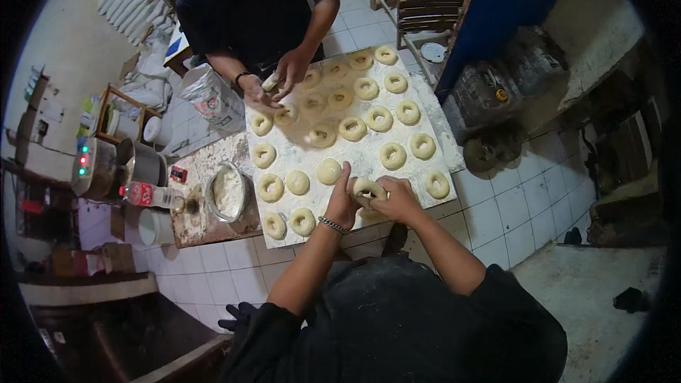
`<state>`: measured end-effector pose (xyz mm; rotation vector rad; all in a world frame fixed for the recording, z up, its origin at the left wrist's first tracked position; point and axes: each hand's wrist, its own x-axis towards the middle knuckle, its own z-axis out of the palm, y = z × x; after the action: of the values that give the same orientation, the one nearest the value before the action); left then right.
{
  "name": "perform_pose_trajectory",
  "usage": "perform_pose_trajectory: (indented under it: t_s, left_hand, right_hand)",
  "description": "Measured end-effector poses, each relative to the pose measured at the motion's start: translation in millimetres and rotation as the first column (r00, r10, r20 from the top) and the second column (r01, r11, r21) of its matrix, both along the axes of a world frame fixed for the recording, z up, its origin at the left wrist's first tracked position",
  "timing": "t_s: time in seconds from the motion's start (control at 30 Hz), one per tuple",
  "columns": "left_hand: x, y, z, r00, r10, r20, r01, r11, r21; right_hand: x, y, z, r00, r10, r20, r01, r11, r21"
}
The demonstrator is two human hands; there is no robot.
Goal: The person prepares dough by shaping dough balls into rings on a floured surface and later adds water to a large mixing bowl of dough.
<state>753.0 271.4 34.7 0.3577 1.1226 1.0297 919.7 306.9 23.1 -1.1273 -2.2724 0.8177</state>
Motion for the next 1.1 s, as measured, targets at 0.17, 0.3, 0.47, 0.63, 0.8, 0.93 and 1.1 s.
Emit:
perform_pose_trajectory:
  t_s: [0.17,0.3,0.47,0.63,0.8,0.93,1.1]
  left_hand:
    - [-8.6,-8.1,-38.1,0.790,-0.046,-0.611,0.188,0.967,0.171]
    - [-15.3,-6.9,-13.4,0.947,0.034,-0.321,-0.018,0.998,0.052]
    - [-73.5,-12.3,2.1,0.746,-0.253,-0.616,0.397,0.911,0.107]
    - [-120.1,-31.4,-8.9,0.819,-0.432,-0.377,0.540,0.803,0.253]
    - [-124.5,-35.6,-7.5,0.944,-0.298,-0.145,0.331,0.874,0.355]
    - [-131.1,-37.8,-19.4,0.971,-0.174,0.162,0.090,0.901,0.424]
    - [-120.8,-24.1,-33.6,0.809,-0.458,-0.368,0.540,0.827,0.158]
  right_hand:
    - [-8.9,14.3,23.4,0.488,-0.675,-0.553,-0.540,0.265,-0.799]
    - [-28.7,7.3,29.7,0.913,-0.208,-0.350,-0.191,0.540,-0.820]
    - [-62.2,3.4,27.6,0.959,-0.090,-0.270,-0.157,0.623,-0.766]
    - [-107.9,-9.6,42.6,0.867,-0.367,-0.336,-0.048,0.611,-0.790]
    - [-122.5,-31.2,12.1,0.653,-0.592,-0.471,-0.143,0.514,-0.845]
    - [-114.7,-51.2,16.0,0.689,-0.599,-0.408,-0.178,0.406,-0.897]
    - [-87.1,-38.3,13.4,0.656,-0.597,-0.463,-0.088,0.548,-0.832]
